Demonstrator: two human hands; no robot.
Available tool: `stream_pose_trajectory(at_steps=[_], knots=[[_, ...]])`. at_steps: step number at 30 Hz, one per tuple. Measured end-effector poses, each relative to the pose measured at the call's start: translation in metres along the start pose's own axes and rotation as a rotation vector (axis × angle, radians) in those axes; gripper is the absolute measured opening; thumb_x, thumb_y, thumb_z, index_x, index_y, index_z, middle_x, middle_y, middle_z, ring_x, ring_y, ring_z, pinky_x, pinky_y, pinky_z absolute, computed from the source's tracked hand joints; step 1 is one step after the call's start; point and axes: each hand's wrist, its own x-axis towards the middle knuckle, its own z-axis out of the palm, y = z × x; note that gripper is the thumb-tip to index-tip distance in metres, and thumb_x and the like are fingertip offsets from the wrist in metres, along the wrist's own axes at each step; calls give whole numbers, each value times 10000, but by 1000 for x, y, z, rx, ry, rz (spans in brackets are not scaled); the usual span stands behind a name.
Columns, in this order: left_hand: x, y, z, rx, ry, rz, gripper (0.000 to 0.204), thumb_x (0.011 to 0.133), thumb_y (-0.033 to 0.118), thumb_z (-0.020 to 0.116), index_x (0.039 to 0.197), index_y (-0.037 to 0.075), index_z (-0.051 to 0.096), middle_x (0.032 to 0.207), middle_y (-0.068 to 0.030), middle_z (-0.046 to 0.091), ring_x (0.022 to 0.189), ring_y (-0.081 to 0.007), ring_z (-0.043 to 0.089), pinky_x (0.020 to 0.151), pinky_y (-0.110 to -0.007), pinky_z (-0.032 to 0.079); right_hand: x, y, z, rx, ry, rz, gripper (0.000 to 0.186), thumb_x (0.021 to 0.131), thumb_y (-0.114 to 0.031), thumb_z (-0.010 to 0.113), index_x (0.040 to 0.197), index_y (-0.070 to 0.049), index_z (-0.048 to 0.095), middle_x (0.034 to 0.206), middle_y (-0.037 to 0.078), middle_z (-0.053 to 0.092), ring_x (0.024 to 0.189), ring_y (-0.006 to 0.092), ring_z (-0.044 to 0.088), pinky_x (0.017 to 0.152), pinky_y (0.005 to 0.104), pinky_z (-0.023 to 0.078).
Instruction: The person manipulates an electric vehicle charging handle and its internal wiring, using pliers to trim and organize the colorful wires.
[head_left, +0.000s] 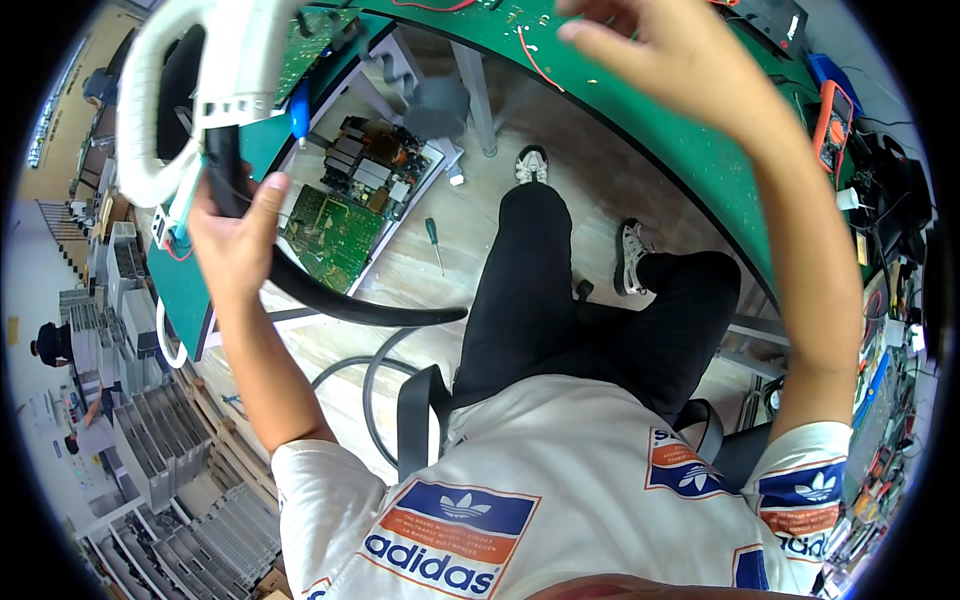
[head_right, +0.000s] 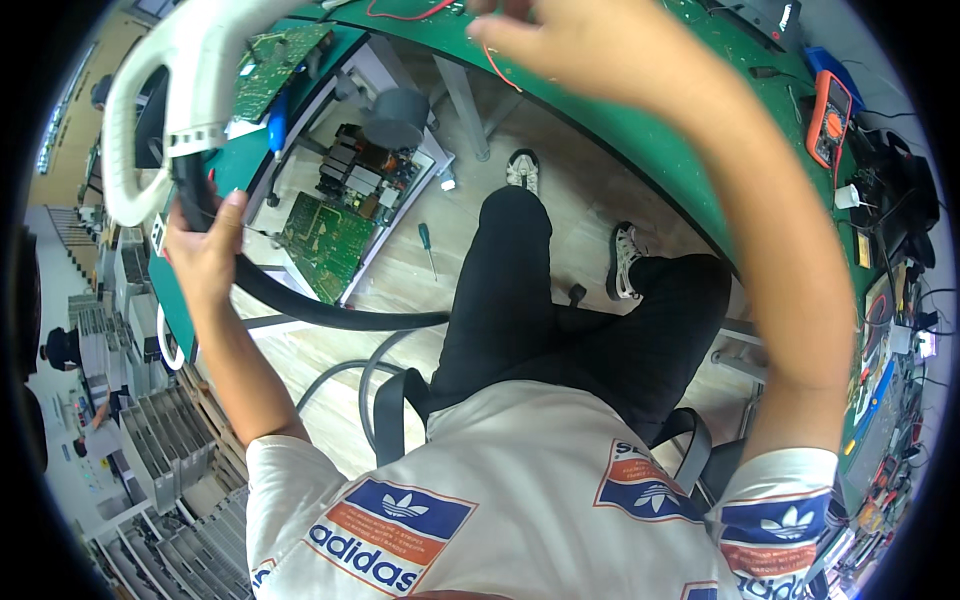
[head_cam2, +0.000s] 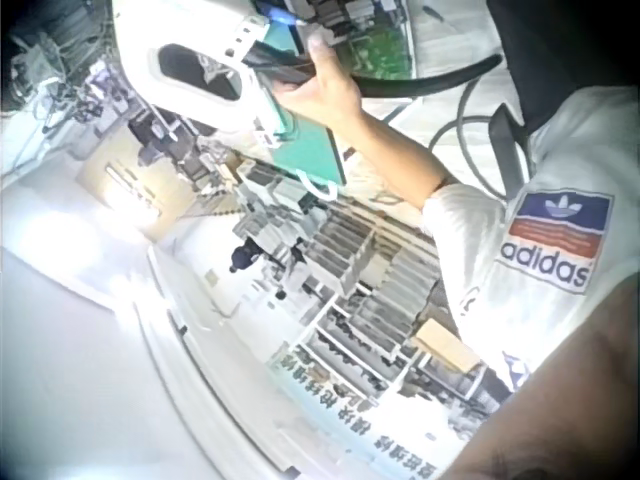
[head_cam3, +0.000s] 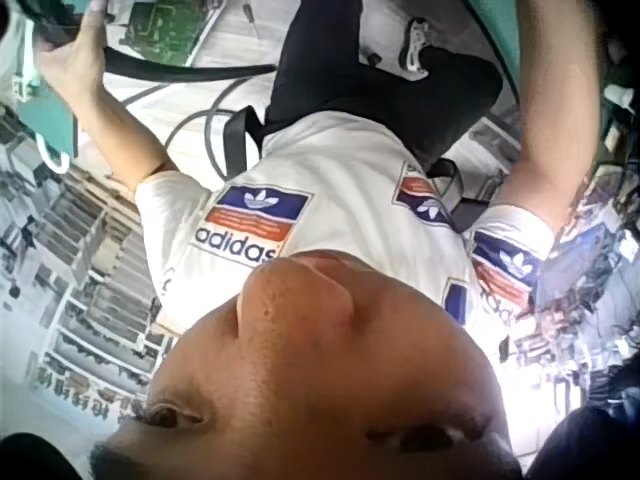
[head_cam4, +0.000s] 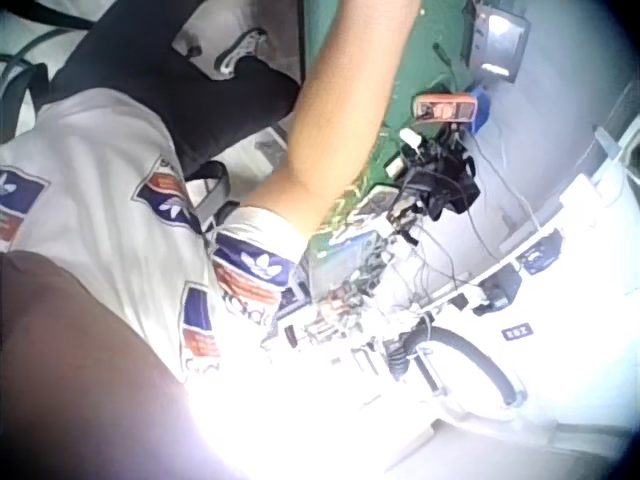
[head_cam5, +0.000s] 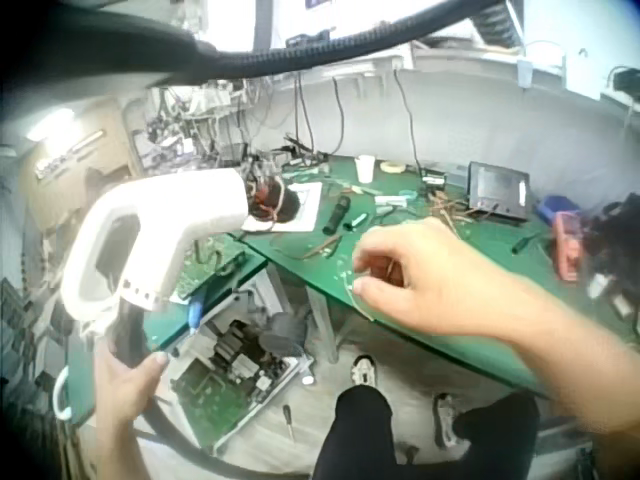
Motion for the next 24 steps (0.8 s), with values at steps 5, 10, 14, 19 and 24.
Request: stream_pose_trajectory(at_steps=[5, 10, 14, 19, 24], knots=[[-34, -32, -11, 97, -66, 30, 449, 778, 231, 862, 1041, -13, 592, 761, -1, 580, 653, -90, 529, 612, -241, 450, -32, -38, 68, 283, 54, -116, 121, 840, -112, 697, 908, -14, 676, 730, 167, 662, 681, 326, 664, 645, 395, 527], [-60, -70, -16, 116, -130, -50, 384, 796, 184, 831, 1029, -13, 598, 747, 0, 570, 654, -94, 507, 611, -256, 441, -72, -37, 134, 457, -170, -36, 171, 868, -161, 700, 939, -8, 670, 746, 151, 672, 688, 282, 675, 646, 381, 533], [-76, -98, -10, 85, -167, -95, 374, 787, 161, 822, 1040, -11, 607, 754, 2, 575, 666, -96, 504, 617, -258, 438, -98, -36, 201, 728, -339, 38, 238, 878, -193, 712, 979, 17, 663, 818, 133, 703, 714, 223, 680, 651, 349, 536], [-89, -128, 23, 115, -227, -128, 355, 770, 154, 826, 997, -11, 608, 724, -27, 605, 654, -124, 549, 619, -292, 475, -122, -37, 329, 967, -453, 150, 396, 856, -222, 732, 1139, 30, 618, 844, 145, 708, 754, 219, 686, 685, 339, 543], [-73, -147, 63, 254, -364, -128, 466, 748, 205, 824, 1090, -45, 629, 751, -113, 637, 679, -209, 587, 689, -343, 498, -146, -49, 411, 756, -531, 298, 735, 843, -330, 761, 1387, 39, 434, 1239, 275, 625, 1140, 353, 635, 966, 400, 503]])
